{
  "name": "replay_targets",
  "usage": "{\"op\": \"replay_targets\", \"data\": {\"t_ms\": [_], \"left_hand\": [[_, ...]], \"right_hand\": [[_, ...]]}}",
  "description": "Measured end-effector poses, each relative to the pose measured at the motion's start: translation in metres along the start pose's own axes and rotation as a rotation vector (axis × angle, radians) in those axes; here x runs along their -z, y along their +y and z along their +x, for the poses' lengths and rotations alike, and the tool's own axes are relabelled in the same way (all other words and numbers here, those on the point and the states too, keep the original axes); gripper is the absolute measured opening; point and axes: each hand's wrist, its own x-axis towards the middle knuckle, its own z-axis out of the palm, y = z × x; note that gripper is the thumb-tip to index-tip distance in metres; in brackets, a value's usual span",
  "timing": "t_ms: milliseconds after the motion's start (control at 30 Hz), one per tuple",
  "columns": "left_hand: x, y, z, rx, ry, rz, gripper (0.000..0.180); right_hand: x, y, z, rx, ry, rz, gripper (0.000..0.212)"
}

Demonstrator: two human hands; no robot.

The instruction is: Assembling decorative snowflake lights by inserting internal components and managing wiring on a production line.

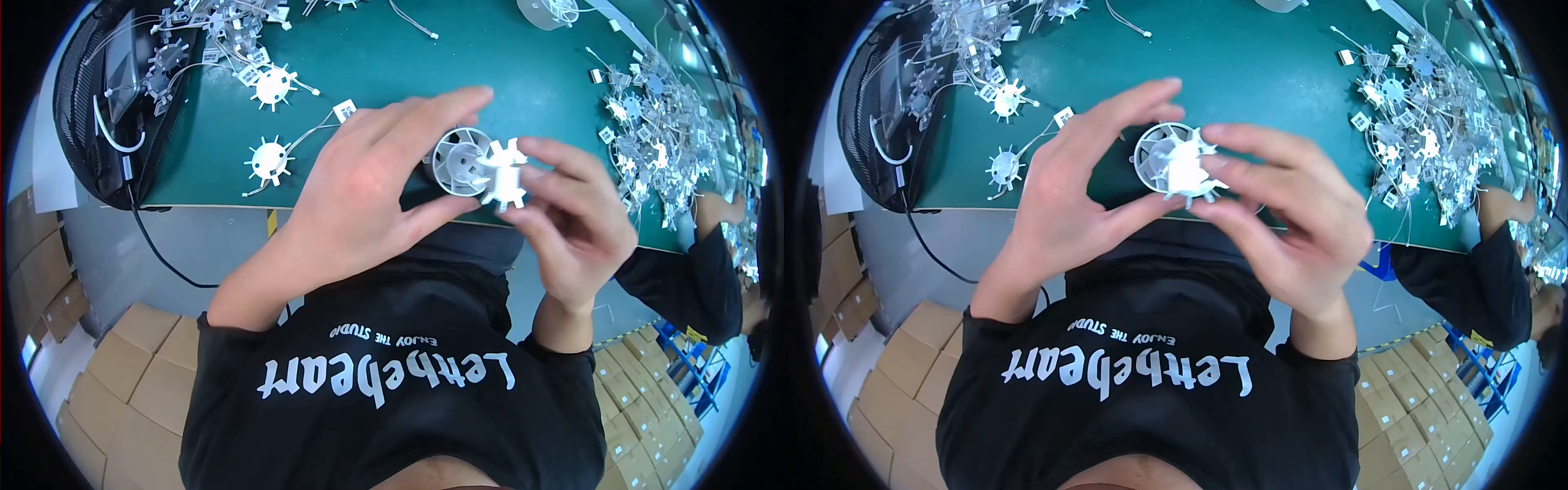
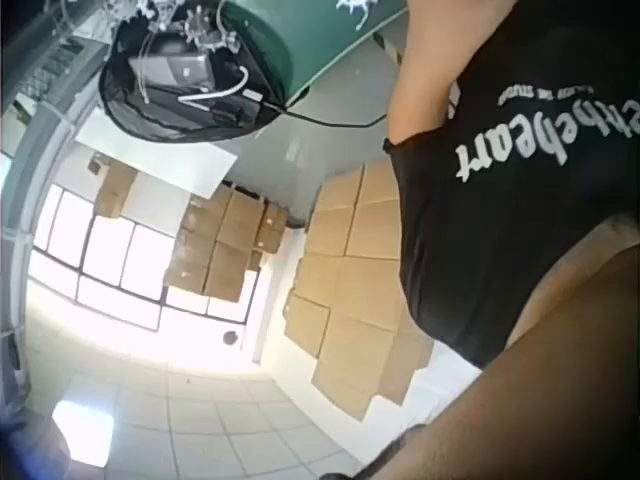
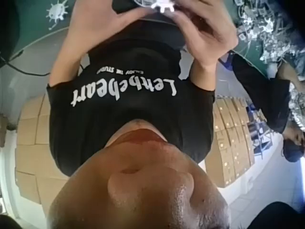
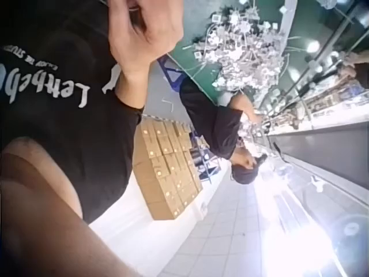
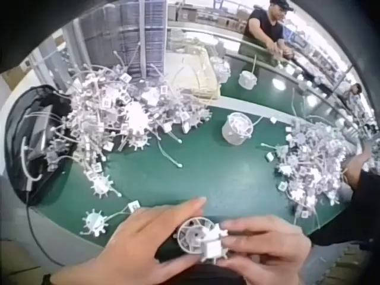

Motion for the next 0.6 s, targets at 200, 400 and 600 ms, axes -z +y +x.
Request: {"op": "replay_targets", "data": {"t_ms": [200,400,600], "left_hand": [[-0.0071,-0.0054,-0.0028,-0.024,0.064,0.057,0.061],[-0.0025,-0.0126,0.0001,-0.091,0.012,0.077,0.055],[-0.0076,-0.0108,-0.0047,-0.052,0.052,0.038,0.054]], "right_hand": [[-0.0104,0.0062,-0.0007,0.104,-0.038,-0.224,0.038],[-0.0088,0.0068,-0.0034,0.058,-0.045,-0.197,0.038],[-0.0123,0.0055,-0.0004,0.084,-0.057,-0.201,0.037]]}}
